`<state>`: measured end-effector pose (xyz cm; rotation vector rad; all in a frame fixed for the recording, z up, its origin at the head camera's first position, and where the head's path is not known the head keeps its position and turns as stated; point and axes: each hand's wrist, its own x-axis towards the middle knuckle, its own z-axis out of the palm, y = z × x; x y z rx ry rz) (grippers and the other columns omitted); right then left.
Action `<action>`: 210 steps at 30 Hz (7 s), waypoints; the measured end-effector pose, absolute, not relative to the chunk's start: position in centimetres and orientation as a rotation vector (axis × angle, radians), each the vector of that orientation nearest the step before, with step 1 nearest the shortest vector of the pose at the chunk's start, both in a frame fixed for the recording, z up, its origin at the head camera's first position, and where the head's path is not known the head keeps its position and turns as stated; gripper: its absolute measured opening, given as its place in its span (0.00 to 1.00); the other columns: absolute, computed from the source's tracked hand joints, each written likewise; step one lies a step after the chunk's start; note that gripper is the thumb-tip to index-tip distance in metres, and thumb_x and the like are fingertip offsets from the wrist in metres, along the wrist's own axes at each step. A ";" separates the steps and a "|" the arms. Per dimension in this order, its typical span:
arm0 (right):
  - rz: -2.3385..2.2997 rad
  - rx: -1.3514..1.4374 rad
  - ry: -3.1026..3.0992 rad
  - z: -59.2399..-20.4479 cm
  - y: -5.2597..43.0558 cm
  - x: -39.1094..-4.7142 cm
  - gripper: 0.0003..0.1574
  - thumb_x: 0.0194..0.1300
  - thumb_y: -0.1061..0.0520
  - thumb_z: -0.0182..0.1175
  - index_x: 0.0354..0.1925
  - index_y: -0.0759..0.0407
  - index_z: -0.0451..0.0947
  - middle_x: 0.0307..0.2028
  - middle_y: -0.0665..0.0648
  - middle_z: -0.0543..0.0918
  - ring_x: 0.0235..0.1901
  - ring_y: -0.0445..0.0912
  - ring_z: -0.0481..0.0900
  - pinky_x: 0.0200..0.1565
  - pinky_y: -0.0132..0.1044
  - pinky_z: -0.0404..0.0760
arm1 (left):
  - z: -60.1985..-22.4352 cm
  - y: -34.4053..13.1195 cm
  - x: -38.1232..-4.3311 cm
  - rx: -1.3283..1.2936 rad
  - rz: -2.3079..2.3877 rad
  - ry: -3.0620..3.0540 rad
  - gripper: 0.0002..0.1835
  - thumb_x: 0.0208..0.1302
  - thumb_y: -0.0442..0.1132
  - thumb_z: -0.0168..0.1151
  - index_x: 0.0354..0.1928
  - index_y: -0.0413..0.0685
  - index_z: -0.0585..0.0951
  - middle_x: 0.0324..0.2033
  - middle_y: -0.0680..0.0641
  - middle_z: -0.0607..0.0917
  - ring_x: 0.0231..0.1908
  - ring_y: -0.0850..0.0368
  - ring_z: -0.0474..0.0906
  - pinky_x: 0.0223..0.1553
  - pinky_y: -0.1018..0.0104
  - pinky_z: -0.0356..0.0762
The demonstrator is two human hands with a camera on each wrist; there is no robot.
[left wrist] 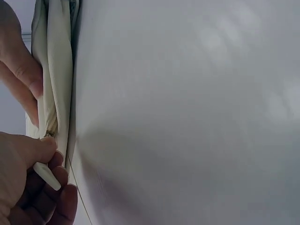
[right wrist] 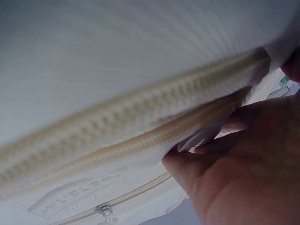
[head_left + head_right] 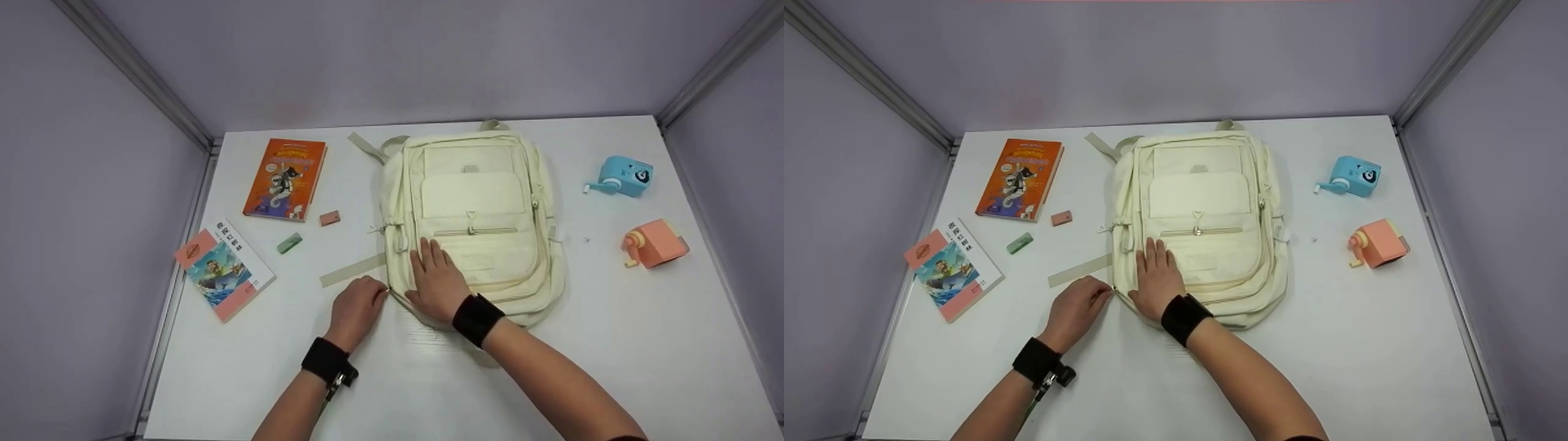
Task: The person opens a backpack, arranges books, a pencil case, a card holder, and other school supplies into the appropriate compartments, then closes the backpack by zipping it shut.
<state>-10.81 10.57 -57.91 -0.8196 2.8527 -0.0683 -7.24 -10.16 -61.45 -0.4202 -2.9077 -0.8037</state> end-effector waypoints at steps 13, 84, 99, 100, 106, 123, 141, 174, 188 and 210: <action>0.023 -0.814 2.895 -58.2 10.1 -10.4 0.50 0.75 0.36 0.56 0.76 0.70 0.58 0.75 0.76 0.55 0.75 0.67 0.54 0.71 0.55 0.61 | -61.7 -10.0 -6.6 -0.439 -0.793 -2.845 0.02 0.67 0.39 0.70 0.37 0.51 0.85 0.32 0.54 0.83 0.34 0.57 0.80 0.33 0.62 0.79; -0.158 -1.114 3.123 -57.3 10.8 -7.5 0.24 0.64 0.42 0.70 0.22 0.58 0.81 0.25 0.55 0.76 0.28 0.51 0.75 0.24 0.42 0.77 | -61.2 -9.6 -5.5 -0.156 -0.995 -2.923 0.04 0.73 0.43 0.64 0.39 0.52 0.83 0.31 0.57 0.77 0.27 0.63 0.72 0.27 0.67 0.72; -0.099 -1.107 3.097 -56.8 10.3 -8.6 0.13 0.63 0.60 0.66 0.21 0.55 0.83 0.25 0.54 0.75 0.22 0.49 0.75 0.18 0.44 0.77 | -60.4 -8.6 -4.8 -0.293 -0.856 -2.887 0.03 0.71 0.39 0.64 0.37 0.51 0.81 0.32 0.54 0.80 0.32 0.59 0.78 0.30 0.64 0.77; -0.097 -1.113 3.101 -56.7 10.3 -8.6 0.13 0.64 0.59 0.66 0.21 0.55 0.83 0.25 0.54 0.75 0.22 0.49 0.75 0.18 0.43 0.77 | -60.3 -8.4 -4.6 -0.312 -0.863 -2.878 0.03 0.71 0.39 0.64 0.37 0.51 0.81 0.32 0.54 0.80 0.31 0.59 0.78 0.29 0.64 0.76; -0.103 -1.121 3.111 -56.7 10.3 -8.6 0.13 0.64 0.60 0.66 0.21 0.56 0.83 0.24 0.55 0.75 0.22 0.49 0.76 0.18 0.44 0.78 | -60.5 -7.6 -4.1 -0.354 -0.890 -2.848 0.02 0.72 0.38 0.64 0.39 0.50 0.80 0.33 0.54 0.80 0.32 0.60 0.78 0.29 0.65 0.76; -0.462 -1.116 3.099 -57.5 14.3 -6.4 0.12 0.60 0.52 0.74 0.34 0.56 0.82 0.31 0.54 0.77 0.28 0.51 0.75 0.26 0.43 0.77 | -60.9 -8.7 -4.9 -0.287 -0.953 -2.885 0.05 0.74 0.44 0.63 0.42 0.53 0.82 0.37 0.54 0.82 0.35 0.60 0.79 0.32 0.63 0.78; -0.416 -1.026 3.165 -56.9 14.5 -7.3 0.18 0.70 0.46 0.66 0.26 0.53 0.82 0.23 0.51 0.74 0.22 0.47 0.76 0.19 0.43 0.74 | -60.7 -7.7 -4.2 -0.251 -1.017 -2.877 0.04 0.73 0.43 0.63 0.39 0.54 0.82 0.30 0.57 0.76 0.29 0.63 0.72 0.28 0.68 0.71; -0.650 -0.899 3.082 -56.8 18.9 -5.5 0.09 0.62 0.52 0.74 0.40 0.52 0.88 0.34 0.48 0.85 0.34 0.46 0.82 0.32 0.42 0.82 | -60.4 -5.4 -4.0 -0.436 -1.062 -2.871 0.03 0.73 0.43 0.64 0.40 0.55 0.83 0.37 0.56 0.83 0.38 0.62 0.80 0.37 0.64 0.79; -0.590 -0.784 3.126 -56.6 19.4 -6.0 0.11 0.71 0.50 0.67 0.30 0.49 0.83 0.23 0.48 0.80 0.24 0.45 0.79 0.23 0.42 0.75 | -60.1 -5.3 -3.8 -0.366 -1.155 -2.882 0.04 0.73 0.45 0.65 0.42 0.55 0.85 0.36 0.56 0.83 0.36 0.63 0.79 0.36 0.66 0.77; -0.520 -0.770 3.130 -56.0 17.6 -6.7 0.17 0.71 0.49 0.66 0.25 0.50 0.79 0.20 0.49 0.77 0.21 0.46 0.78 0.21 0.42 0.74 | -60.1 -2.4 -3.4 -0.457 -1.028 -2.785 0.03 0.70 0.44 0.67 0.38 0.56 0.85 0.32 0.59 0.82 0.33 0.67 0.78 0.32 0.70 0.76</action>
